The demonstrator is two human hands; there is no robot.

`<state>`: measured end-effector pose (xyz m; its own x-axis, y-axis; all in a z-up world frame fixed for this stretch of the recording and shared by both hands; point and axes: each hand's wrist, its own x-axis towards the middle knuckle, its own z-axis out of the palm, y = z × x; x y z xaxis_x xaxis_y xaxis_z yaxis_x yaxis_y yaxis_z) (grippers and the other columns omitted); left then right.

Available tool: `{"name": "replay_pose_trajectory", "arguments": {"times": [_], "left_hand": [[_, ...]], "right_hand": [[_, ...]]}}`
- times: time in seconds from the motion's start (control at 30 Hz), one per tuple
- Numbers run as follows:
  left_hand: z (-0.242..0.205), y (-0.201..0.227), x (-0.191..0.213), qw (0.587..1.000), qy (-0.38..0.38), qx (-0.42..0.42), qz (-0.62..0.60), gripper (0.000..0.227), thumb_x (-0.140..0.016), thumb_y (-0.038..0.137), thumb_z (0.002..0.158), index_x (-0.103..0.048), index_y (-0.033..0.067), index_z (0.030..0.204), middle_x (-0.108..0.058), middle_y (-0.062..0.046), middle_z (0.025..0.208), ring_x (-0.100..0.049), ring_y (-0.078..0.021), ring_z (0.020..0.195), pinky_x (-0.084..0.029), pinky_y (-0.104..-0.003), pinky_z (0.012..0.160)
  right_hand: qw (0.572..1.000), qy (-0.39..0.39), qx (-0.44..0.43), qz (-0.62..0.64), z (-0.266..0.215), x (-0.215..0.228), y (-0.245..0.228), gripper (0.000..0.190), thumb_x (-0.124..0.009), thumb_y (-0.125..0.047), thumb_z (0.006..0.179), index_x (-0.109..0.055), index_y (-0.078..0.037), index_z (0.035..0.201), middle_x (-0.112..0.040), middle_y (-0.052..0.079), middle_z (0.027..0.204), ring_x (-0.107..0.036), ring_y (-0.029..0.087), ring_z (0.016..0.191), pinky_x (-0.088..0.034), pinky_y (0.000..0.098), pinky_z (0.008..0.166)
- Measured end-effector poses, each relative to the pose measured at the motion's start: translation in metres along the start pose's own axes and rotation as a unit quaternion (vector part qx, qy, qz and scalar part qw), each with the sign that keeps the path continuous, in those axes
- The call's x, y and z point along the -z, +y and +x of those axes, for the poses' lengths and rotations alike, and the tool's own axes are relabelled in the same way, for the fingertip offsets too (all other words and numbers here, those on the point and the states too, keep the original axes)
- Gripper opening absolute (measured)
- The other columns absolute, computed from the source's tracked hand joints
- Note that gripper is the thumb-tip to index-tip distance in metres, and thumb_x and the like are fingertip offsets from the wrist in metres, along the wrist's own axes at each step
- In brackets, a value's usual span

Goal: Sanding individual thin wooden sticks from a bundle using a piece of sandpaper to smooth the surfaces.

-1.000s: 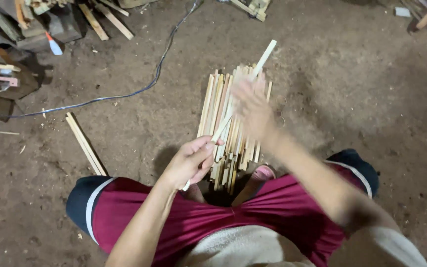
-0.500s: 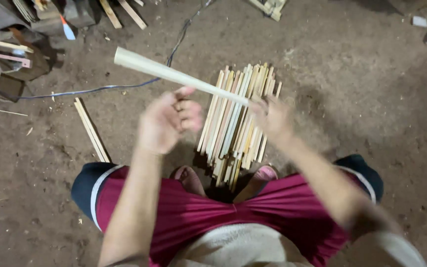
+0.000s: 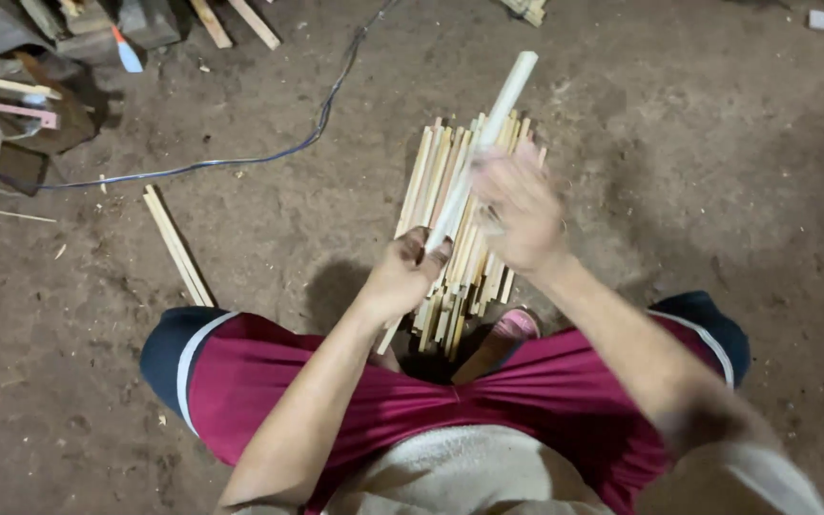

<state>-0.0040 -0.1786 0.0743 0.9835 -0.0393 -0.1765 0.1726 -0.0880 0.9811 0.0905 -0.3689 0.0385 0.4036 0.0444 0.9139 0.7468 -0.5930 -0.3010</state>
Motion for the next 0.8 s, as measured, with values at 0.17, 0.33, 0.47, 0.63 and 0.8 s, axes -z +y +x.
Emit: {"name": "replay_pose_trajectory", "arguments": {"times": [0.17,0.33,0.47,0.63,0.8], "left_hand": [[-0.023,0.035,0.0,0.961,-0.156,0.151,-0.171,0.01,-0.053,0.008,0.101,-0.059,-0.0004,0.101,-0.032,0.008,0.051,-0.028,0.0002,0.033,-0.021,-0.017,0.026],[-0.037,0.059,0.014,0.957,-0.181,0.181,-0.133,0.018,-0.051,0.012,0.105,-0.063,-0.0016,0.107,-0.033,0.005,0.055,-0.026,-0.0028,0.038,-0.02,-0.019,0.032],[-0.005,0.011,0.013,0.992,-0.069,0.022,0.104,0.026,-0.055,0.018,0.099,-0.068,0.0069,0.079,-0.05,-0.003,0.044,-0.051,-0.013,0.039,-0.037,-0.026,0.038],[-0.021,0.012,0.015,0.974,-0.052,-0.029,0.22,0.025,-0.061,0.024,0.095,-0.067,0.0106,0.075,-0.053,-0.011,0.049,-0.055,-0.024,0.047,-0.043,-0.035,0.049],[-0.006,0.009,0.009,0.964,-0.017,-0.052,0.26,0.018,-0.063,0.024,0.093,-0.07,0.01,0.083,-0.06,-0.014,0.055,-0.064,-0.0347,0.054,-0.048,-0.039,0.052]], "right_hand": [[0.916,-0.283,0.186,0.213,-0.021,-0.02,0.009,0.056,-0.031,-0.033,0.106,-0.049,-0.003,0.15,-0.046,0.015,0.158,-0.041,0.037,0.145,-0.035,0.0613,0.121],[0.922,-0.377,-0.086,-0.015,0.096,0.034,-0.009,0.011,-0.04,-0.011,0.104,-0.045,-0.004,0.098,-0.045,0.007,0.1,-0.049,0.026,0.105,-0.028,0.0534,0.124],[0.946,-0.3,0.122,-0.003,-0.013,0.008,-0.032,0.055,-0.05,-0.033,0.099,-0.053,-0.017,0.151,-0.05,0.008,0.155,-0.044,0.035,0.145,-0.031,0.0537,0.126],[0.956,-0.267,0.087,-0.09,0.022,0.023,0.069,0.038,-0.054,-0.021,0.107,-0.066,-0.006,0.14,-0.065,0.014,0.138,-0.054,0.034,0.137,-0.035,0.0492,0.122],[0.885,-0.379,0.129,-0.237,0.012,0.013,-0.01,0.035,-0.049,-0.014,0.105,-0.07,-0.01,0.132,-0.065,0.008,0.137,-0.049,0.033,0.14,-0.025,0.0518,0.13]]}}
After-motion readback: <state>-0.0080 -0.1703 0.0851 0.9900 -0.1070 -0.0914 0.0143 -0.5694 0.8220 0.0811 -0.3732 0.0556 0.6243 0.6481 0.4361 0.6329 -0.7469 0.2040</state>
